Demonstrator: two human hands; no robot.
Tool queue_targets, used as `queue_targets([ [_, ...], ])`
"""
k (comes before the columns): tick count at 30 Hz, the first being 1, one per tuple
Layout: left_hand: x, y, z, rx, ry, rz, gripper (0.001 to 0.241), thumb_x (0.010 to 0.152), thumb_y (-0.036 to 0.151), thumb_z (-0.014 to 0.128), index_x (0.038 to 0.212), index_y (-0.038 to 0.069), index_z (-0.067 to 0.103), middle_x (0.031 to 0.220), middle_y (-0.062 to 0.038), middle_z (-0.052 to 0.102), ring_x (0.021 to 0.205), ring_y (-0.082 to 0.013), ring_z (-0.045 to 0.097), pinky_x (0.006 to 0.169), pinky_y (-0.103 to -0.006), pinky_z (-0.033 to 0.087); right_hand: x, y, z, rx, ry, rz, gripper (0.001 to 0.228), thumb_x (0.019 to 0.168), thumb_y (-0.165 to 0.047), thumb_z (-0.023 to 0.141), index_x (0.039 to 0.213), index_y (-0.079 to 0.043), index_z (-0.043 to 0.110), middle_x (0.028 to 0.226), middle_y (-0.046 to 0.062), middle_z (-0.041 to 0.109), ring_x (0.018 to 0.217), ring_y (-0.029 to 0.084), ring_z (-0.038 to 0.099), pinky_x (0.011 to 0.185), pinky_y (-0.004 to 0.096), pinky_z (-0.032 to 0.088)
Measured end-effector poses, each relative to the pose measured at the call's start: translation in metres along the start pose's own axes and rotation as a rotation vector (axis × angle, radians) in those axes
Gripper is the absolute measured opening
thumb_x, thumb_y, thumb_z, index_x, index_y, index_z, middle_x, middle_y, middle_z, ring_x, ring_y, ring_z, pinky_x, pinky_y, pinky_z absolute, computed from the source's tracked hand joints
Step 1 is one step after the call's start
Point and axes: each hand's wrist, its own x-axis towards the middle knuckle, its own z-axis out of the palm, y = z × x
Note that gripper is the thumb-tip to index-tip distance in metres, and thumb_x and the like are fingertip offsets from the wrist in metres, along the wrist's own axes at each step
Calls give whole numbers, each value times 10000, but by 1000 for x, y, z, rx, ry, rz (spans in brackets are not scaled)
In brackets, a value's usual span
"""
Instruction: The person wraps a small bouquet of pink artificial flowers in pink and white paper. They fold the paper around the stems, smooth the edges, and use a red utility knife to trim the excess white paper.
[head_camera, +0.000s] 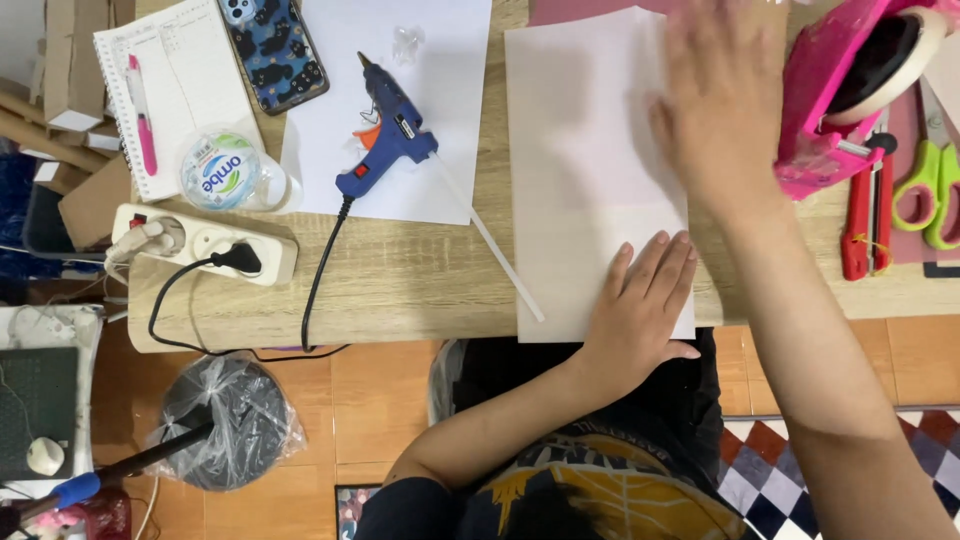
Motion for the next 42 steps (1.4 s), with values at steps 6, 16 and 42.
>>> queue_targets([
  [6, 0, -8, -1, -219, 111, -15, 1240, 627, 921, 508, 1481, 22, 537, 1566, -138, 523, 1530, -302, 400, 1288, -507, 244, -32, -11, 35, 150, -300, -27, 541, 1148, -394, 422, 1482, 19, 526, 1550, 326, 436, 1396, 570, 362, 1107, 689, 342],
  [16, 90, -221, 70, -608, 67, -374, 432, 959, 313, 610, 1280, 34, 528, 1270, -180, 617, 1199, -385, 570, 1011, -495, 433, -44, -16, 47, 311, -339, 112, 589, 1113, -374, 427, 1577, -13, 389, 1607, 372, 240, 1487, 548, 154, 1182, 657, 237],
  [42, 129, -238, -17, -1878, 437, -590, 526, 896, 95, 782, 1378, 110, 571, 1025, -100, 801, 903, -186, 758, 842, -359, 652, -51, -2, 45, 1159, 210, 516, 689, 1103, 15, 641, 1604, -100, 183, 1594, 309, 421, 1353, 334, 530, 1123, 411, 471],
])
